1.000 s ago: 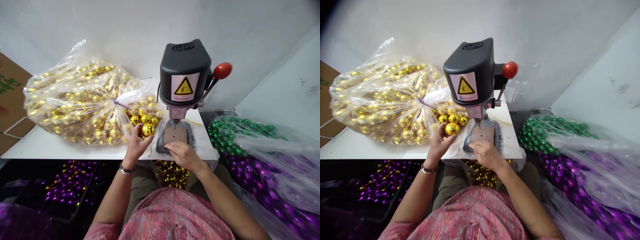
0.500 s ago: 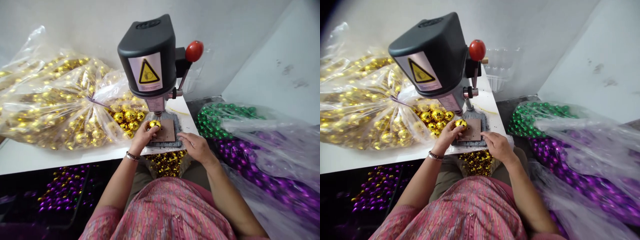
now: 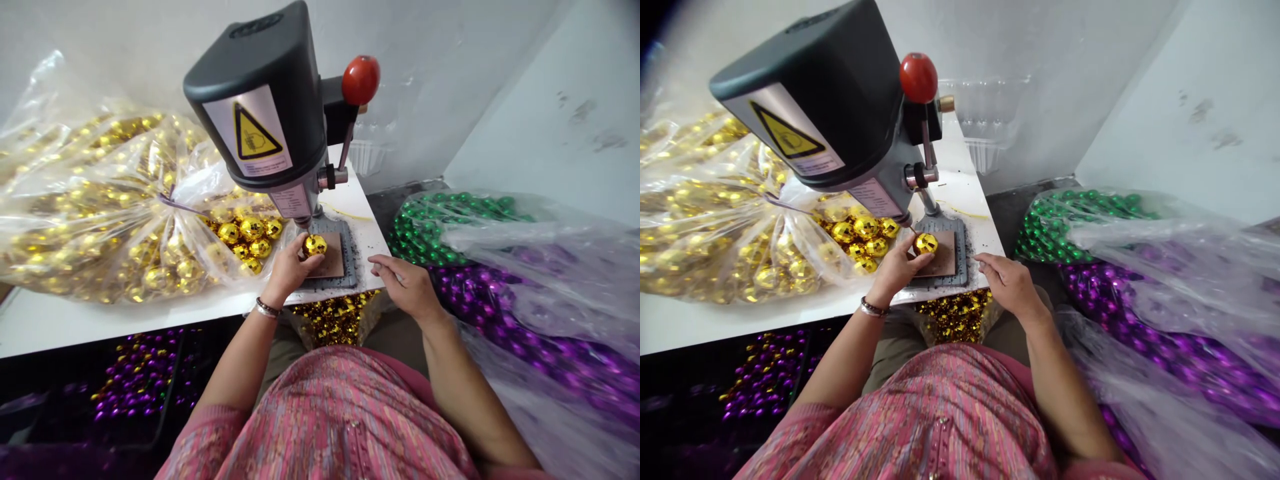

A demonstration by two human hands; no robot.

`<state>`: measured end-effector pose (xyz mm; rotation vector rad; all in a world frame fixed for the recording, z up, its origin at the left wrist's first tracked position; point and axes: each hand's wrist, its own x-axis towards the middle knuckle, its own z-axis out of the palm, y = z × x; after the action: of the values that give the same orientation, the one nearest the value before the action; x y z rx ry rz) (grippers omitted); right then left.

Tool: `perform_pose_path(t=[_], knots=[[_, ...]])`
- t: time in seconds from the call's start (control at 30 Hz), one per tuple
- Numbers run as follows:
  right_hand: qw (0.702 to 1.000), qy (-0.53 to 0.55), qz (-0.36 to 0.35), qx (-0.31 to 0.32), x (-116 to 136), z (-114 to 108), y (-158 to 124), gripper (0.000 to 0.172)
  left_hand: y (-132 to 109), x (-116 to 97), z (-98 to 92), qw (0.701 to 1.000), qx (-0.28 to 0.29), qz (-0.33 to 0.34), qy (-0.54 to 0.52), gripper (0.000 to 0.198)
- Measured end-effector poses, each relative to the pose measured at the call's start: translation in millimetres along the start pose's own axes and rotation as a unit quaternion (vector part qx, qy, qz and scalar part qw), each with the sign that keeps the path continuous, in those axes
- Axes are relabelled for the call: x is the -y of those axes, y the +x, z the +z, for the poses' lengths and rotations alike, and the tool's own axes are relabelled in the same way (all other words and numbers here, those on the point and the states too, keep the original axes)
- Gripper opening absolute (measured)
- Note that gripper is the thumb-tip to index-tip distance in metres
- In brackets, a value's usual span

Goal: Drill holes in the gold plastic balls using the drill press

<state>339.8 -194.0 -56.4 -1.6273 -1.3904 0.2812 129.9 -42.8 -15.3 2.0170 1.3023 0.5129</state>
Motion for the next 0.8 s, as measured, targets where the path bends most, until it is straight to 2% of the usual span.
perform_pose_path(t=[0.13,0.27,0.37,0.5,0.57,0.63,0.8], knots=[[1.0,0.017,0.005,-0.004,2.6,-1.9,0.1,0.027,-2.0,-9.5,-2.9,0.998,0.021,-0.01,0.064,0.065],[0.999,0.036,-0.001,-0.009,14.7,-8.9,8.3,0.024,-2.0,-5.4,-0.8,0.998,0.023,-0.005,0.051,0.065],[0.998,0.049,-0.011,-0.037,30.0,-17.7,25.0,0.024,-2.3,1.3,3.1,0.999,0.019,0.011,0.029,0.064],[0.989,0.065,-0.029,-0.131,57.1,-28.1,66.7,0.031,-3.2,7.4,7.1,0.999,0.015,0.036,-0.007,0.059],[0.976,0.097,-0.042,-0.19,74.8,-32.0,95.3,0.035,-3.3,8.6,8.1,0.999,0.013,0.041,-0.018,0.056],[0.952,0.176,-0.059,-0.245,95.8,-35.4,125.5,0.039,-3.3,9.0,8.3,0.999,0.013,0.044,-0.021,0.055],[0.927,0.289,-0.068,-0.229,143.6,-41.8,186.6,0.057,-3.7,8.5,7.6,0.999,0.028,0.034,-0.022,0.055]])
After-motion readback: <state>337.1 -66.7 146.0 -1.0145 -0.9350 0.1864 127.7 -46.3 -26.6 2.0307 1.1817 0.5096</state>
